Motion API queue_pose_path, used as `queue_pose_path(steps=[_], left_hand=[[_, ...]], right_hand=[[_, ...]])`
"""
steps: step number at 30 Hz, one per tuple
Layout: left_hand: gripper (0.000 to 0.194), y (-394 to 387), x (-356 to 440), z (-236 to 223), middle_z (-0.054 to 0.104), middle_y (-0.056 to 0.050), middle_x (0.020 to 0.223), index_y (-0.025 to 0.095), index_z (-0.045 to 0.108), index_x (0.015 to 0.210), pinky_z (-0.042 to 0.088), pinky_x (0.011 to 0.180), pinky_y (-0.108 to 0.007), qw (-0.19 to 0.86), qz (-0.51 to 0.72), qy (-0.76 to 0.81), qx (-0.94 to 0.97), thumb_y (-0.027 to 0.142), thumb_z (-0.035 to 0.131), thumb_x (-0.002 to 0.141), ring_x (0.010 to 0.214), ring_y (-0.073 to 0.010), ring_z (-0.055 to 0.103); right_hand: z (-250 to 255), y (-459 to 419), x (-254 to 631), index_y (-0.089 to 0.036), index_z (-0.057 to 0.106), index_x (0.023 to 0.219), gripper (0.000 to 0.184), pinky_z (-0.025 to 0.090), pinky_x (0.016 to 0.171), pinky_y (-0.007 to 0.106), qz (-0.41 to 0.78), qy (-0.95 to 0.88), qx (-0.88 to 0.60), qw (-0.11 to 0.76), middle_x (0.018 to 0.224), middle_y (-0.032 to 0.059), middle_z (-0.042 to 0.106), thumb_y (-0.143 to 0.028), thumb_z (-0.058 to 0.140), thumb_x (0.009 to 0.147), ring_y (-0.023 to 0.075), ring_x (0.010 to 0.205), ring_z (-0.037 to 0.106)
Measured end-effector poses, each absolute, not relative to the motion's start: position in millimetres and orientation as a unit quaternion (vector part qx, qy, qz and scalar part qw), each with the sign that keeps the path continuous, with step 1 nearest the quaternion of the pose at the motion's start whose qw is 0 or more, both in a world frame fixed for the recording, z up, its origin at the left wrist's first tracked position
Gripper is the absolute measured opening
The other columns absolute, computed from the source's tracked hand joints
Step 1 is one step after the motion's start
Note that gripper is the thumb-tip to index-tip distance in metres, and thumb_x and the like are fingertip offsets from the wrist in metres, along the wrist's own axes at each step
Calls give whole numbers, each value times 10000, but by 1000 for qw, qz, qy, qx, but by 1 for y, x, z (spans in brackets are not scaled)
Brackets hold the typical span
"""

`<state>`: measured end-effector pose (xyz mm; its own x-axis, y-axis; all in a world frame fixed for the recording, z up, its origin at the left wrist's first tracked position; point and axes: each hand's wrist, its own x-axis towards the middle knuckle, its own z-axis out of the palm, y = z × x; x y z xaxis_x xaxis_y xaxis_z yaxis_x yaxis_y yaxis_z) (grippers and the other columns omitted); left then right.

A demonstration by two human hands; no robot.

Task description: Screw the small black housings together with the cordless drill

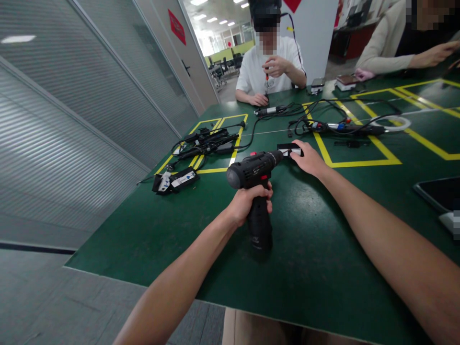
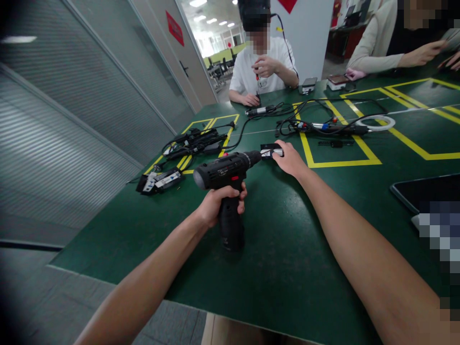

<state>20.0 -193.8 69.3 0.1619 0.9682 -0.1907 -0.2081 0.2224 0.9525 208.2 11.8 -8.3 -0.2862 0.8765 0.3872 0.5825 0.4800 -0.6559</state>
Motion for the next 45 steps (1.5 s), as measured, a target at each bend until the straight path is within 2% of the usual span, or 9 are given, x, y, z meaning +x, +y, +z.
queue_pose_path(steps=[45], left_hand=[[247,-193,20,70,552,-3,725,132,564,881,450,529,-270,629,460,466,419,244,624,669,498,-119,580]], right_hand=[[-13,16,208,-218,574,1295,479,447,982,458,176,-781,-466,376,1176,132,592,-357,556,837,307,1067,602]])
